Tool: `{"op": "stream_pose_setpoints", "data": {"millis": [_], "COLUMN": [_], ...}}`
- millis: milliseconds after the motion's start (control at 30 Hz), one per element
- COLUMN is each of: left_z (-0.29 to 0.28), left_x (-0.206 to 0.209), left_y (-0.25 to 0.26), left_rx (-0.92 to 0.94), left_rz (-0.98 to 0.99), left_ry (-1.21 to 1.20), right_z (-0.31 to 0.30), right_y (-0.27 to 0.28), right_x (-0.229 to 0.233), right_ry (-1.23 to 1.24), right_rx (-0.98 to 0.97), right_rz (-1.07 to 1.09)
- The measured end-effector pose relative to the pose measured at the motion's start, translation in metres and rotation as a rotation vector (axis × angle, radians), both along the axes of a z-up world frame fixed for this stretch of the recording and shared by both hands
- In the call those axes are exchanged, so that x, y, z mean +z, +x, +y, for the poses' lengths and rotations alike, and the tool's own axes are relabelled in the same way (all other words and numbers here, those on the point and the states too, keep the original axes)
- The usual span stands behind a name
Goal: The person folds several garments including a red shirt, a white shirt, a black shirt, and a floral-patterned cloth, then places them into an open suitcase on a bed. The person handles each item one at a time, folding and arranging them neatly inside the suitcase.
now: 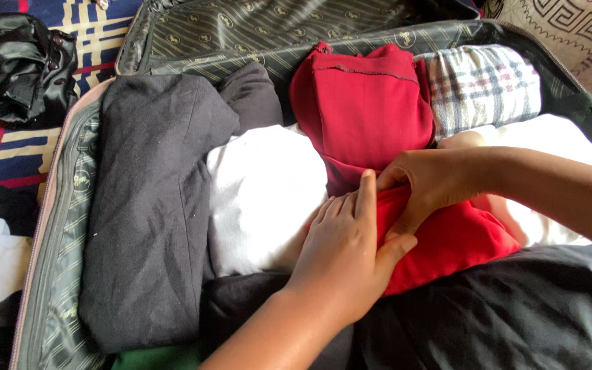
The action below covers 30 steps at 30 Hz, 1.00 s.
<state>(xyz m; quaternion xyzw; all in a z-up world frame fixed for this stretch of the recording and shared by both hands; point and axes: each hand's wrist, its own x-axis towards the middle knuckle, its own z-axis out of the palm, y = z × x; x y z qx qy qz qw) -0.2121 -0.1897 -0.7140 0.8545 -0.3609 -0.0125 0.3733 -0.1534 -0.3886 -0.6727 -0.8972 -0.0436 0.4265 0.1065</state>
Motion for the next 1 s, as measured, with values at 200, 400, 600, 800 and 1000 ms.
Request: {"op": "stream_pose_setpoints", "data": {"millis": [200,400,600,800,1000], "left_z": [0.009,0.013,-0.032,-0.066,-0.064], "left_x": [-0.005,-0.003,0.024,0.004,-0.010], "left_y": [0.009,0.013,-0.006,-0.003,0.002], "left_rx": [-0.095,-0.099,-0.068,-0.077,-0.105], "left_rz": [0.096,0.209,-0.217,-0.104,-0.098], "left_ry": [-0.032,0.055,-0.151,-0.136,-0.149], "right_z": [-0.004,-0.023,-0.042,-0.061,-0.071], "right_y": [-0.026,-0.049,-0.067,-0.094,-0.106], "right_x": [0.039,0.044,-0.002,-0.013,0.003], "right_ry": [-0.148,-0.303,0.359,0.565,0.111], "right_rx": [0.198,-0.346,-1.005,-1.243,-0.552], "right_rz": [-0.461,-0.061,-0.056,-0.062,-0.956]}}
